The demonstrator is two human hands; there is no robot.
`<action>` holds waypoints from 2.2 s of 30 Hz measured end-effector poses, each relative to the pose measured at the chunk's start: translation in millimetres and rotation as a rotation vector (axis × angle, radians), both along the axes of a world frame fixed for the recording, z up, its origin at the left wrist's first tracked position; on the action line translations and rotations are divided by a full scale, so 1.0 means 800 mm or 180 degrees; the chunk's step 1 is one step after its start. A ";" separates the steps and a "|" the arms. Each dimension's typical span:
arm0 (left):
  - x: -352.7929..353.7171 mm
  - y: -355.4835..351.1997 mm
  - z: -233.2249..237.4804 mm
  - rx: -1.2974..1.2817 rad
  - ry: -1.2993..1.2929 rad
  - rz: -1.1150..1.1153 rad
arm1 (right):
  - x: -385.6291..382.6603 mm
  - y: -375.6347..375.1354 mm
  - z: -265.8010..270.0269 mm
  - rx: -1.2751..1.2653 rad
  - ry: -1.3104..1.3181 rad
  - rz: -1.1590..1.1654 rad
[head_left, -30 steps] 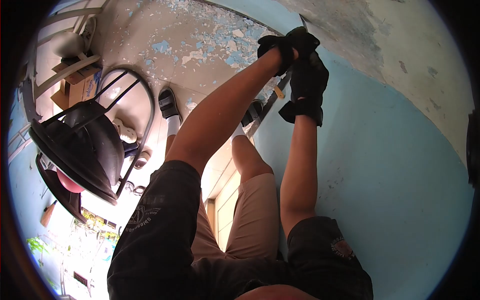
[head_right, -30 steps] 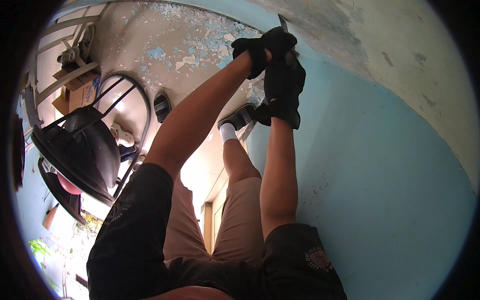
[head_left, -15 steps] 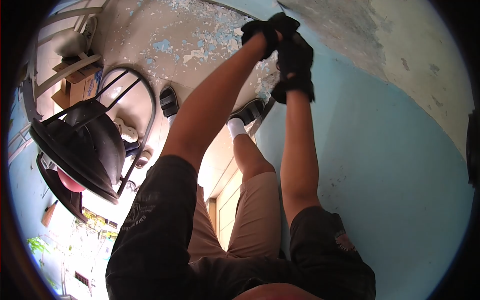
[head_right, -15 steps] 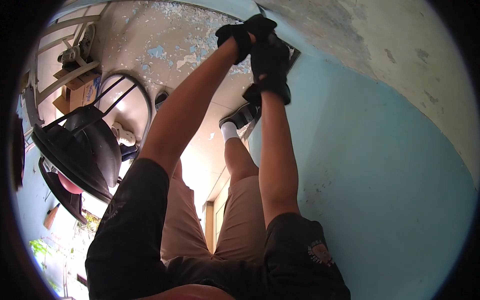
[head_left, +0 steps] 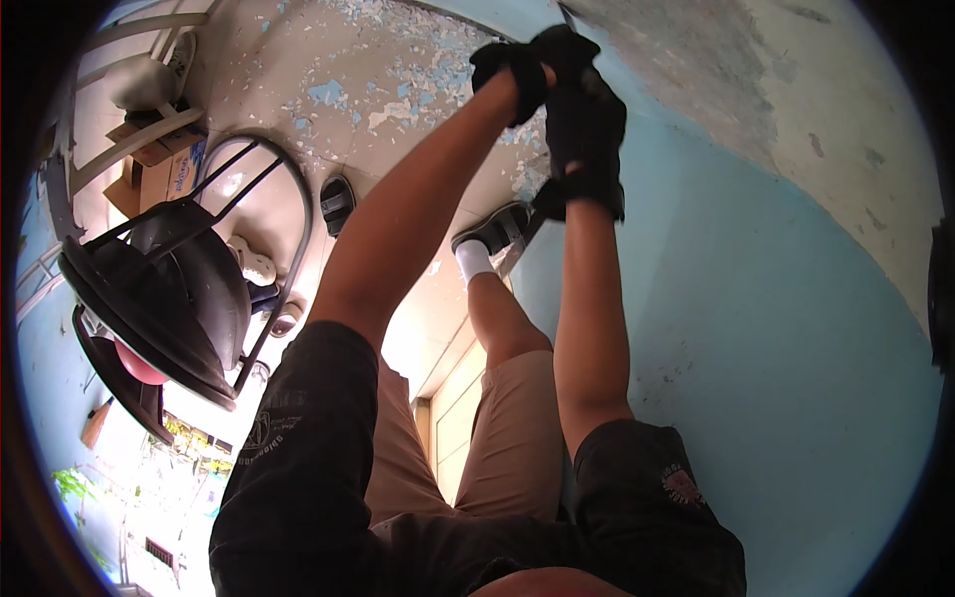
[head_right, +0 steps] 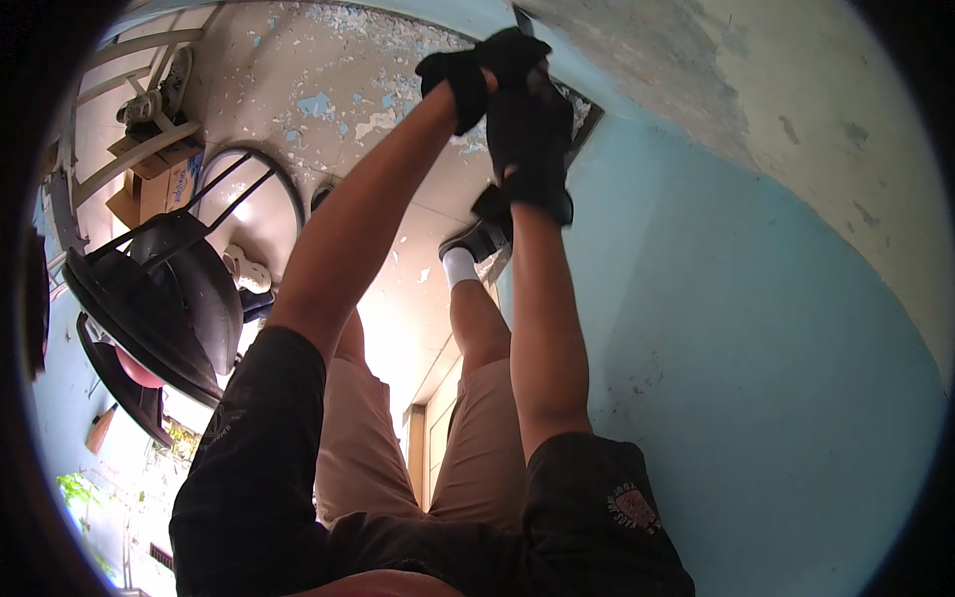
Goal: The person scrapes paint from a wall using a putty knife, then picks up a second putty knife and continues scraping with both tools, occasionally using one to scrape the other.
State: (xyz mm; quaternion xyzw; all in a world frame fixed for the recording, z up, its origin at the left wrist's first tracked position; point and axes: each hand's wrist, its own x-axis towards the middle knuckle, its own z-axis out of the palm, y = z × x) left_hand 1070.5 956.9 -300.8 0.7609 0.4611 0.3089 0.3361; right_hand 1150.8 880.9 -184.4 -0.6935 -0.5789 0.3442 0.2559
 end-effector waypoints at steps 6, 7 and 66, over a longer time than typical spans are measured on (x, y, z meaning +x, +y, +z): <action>-0.011 0.003 0.024 0.0264 0.1170 -0.0338 | -0.017 -0.011 0.027 -0.0263 0.0248 -0.0204; -0.014 0.005 0.034 0.0266 0.1189 -0.0329 | -0.018 -0.007 0.022 -0.0259 0.0266 -0.0194; -0.128 0.054 0.001 0.0022 0.1186 0.0077 | -0.115 0.043 0.014 -0.0116 0.0242 0.0307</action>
